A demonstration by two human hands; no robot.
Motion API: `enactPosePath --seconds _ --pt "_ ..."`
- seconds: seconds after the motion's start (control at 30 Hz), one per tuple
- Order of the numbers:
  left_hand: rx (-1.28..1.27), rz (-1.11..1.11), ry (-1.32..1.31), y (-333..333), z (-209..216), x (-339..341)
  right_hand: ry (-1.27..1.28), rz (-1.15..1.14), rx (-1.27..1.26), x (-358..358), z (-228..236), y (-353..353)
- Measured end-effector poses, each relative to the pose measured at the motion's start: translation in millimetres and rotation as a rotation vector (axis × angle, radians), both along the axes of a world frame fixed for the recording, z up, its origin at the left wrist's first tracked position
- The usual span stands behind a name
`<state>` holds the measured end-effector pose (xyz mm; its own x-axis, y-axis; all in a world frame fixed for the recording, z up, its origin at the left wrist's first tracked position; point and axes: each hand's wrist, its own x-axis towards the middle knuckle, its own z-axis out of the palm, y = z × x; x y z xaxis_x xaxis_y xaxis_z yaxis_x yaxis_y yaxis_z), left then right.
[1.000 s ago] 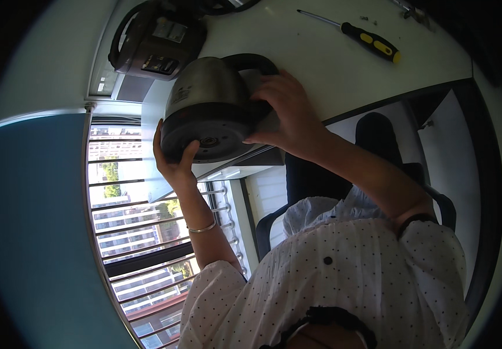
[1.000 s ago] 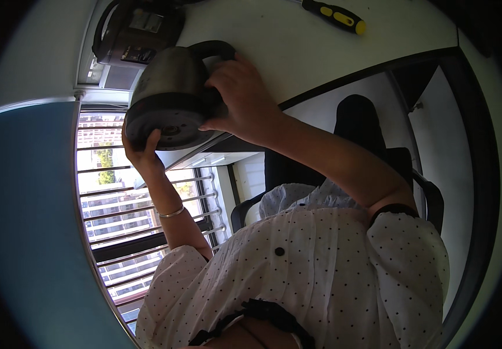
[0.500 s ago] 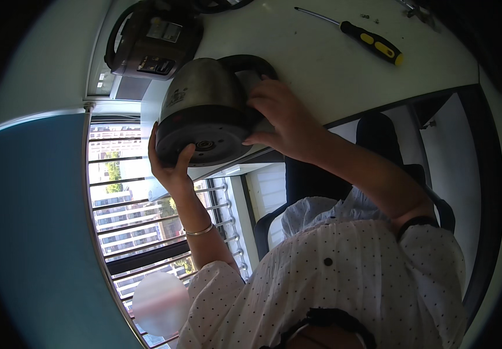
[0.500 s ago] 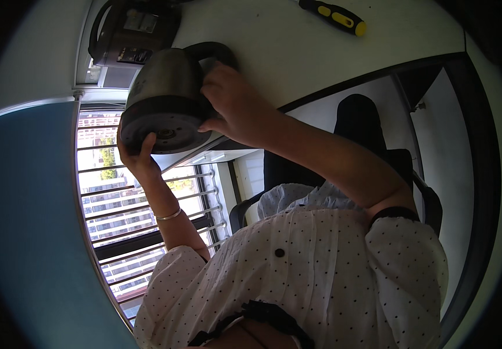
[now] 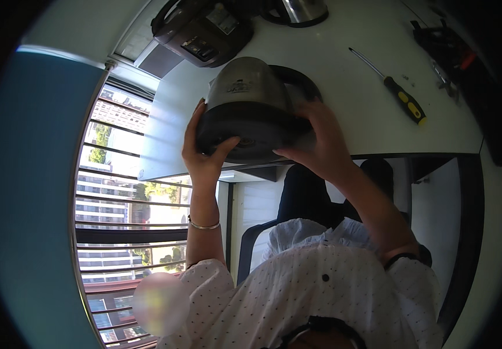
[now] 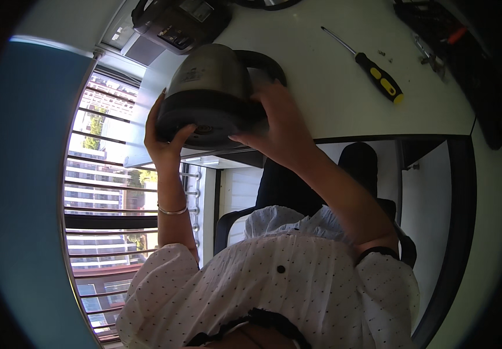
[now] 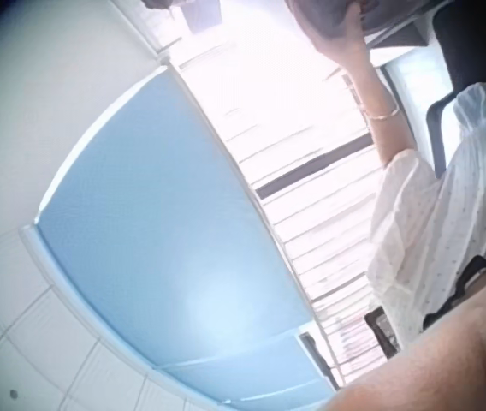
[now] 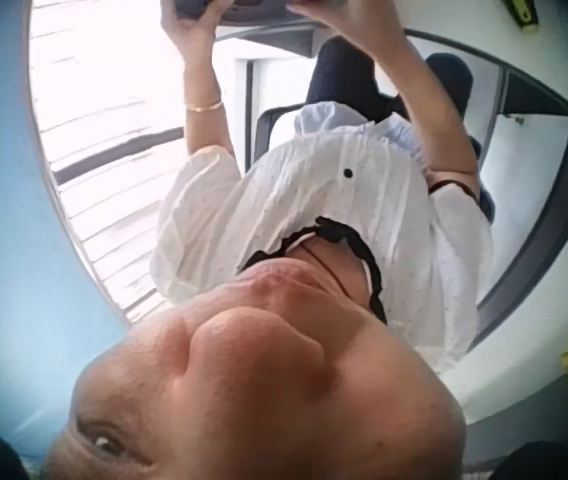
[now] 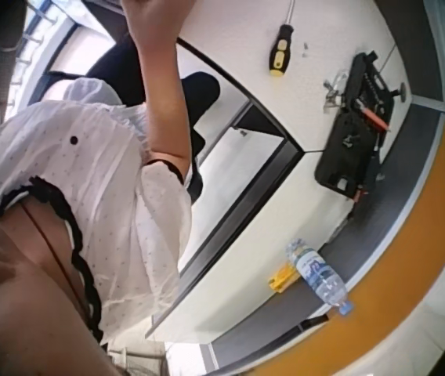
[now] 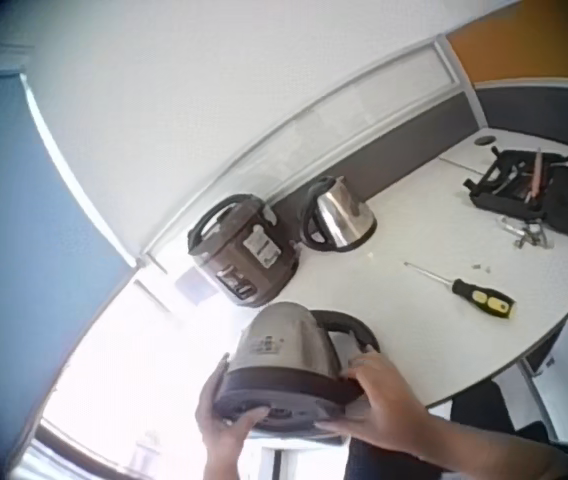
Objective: The person assembles the base of an electric kettle by hand. They place the heating element into the kettle's base, align the black plastic bottom cover, and press it into place to secure the assembly.
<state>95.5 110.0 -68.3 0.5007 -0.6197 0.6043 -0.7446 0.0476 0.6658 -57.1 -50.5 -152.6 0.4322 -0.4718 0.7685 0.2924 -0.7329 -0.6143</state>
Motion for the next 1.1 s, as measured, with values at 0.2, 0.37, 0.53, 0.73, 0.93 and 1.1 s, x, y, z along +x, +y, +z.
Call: enactPosePath --seconds 0.2,0.37,0.53,0.73,0.93,1.1 --pt "0.037 0.060 -0.115 -1.9 2.6 -7.4 0.033 -0.047 0.000 2.6 4.3 0.9" --pt "0.059 0.045 -0.124 -3.4 8.7 -0.4 0.017 -0.101 -0.120 12.0 11.3 -7.3" --pt "0.033 -0.048 -0.137 -10.2 20.5 9.6 0.082 -0.044 0.007 10.6 29.9 -16.6" --pt "0.062 -0.124 -0.084 -14.6 21.4 28.6 0.217 -0.009 0.145 6.9 50.6 -16.1" --pt "-0.006 -0.138 -0.054 -21.7 18.8 36.4 0.168 -0.017 0.202 11.5 50.8 -19.3" --pt "0.024 -0.110 -0.069 -26.1 19.6 41.0 0.147 -0.039 0.279 14.9 55.5 -15.1"
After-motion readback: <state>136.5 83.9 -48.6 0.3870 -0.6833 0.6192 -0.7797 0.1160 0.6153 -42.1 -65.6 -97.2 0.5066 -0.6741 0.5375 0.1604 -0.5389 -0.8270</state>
